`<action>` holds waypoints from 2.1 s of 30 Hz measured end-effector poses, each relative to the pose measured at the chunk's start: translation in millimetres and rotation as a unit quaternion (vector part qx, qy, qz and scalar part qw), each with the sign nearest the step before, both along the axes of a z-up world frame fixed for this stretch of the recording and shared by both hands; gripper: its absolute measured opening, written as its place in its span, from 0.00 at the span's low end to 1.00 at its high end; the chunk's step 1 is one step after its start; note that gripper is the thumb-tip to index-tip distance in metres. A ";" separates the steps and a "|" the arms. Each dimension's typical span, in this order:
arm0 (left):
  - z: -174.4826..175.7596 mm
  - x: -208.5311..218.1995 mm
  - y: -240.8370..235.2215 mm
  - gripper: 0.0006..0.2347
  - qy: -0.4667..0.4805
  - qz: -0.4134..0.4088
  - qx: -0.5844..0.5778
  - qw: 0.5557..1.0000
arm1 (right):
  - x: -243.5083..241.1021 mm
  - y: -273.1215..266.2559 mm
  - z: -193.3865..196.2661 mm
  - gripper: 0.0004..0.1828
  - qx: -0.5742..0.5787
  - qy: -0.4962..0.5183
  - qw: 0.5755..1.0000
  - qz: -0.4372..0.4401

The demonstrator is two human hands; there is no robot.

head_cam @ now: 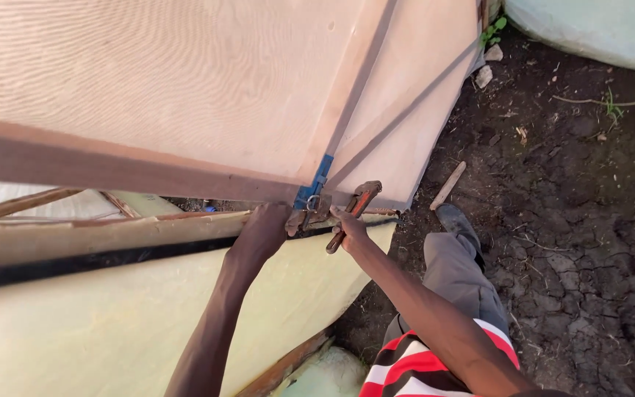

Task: Repairing a greenhouse frame by using a pipe wrench to hammer wooden poles and adjust metal brackets.

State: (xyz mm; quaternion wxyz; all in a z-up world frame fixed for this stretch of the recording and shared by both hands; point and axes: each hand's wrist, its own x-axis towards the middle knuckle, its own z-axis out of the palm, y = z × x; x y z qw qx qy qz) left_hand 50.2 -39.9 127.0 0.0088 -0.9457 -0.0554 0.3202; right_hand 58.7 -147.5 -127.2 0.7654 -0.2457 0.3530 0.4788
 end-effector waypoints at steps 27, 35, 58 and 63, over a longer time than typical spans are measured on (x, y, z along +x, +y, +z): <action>-22.6 -37.1 10.3 0.16 -0.056 -0.104 0.169 0.979 | -3.6 -1.0 5.0 0.43 -0.067 0.038 0.997 -0.007; -12.7 -33.6 5.3 0.18 -0.053 -0.101 0.164 0.980 | 2.7 -8.7 26.2 0.34 -0.060 0.037 0.997 -0.014; -19.2 -36.8 14.8 0.19 -0.040 -0.075 0.150 0.985 | -4.3 -8.1 24.9 0.32 -0.059 0.048 0.996 -0.050; -23.9 -39.2 19.8 0.22 -0.035 -0.077 0.157 0.984 | -13.6 2.5 4.9 0.33 -0.054 0.035 0.996 -0.055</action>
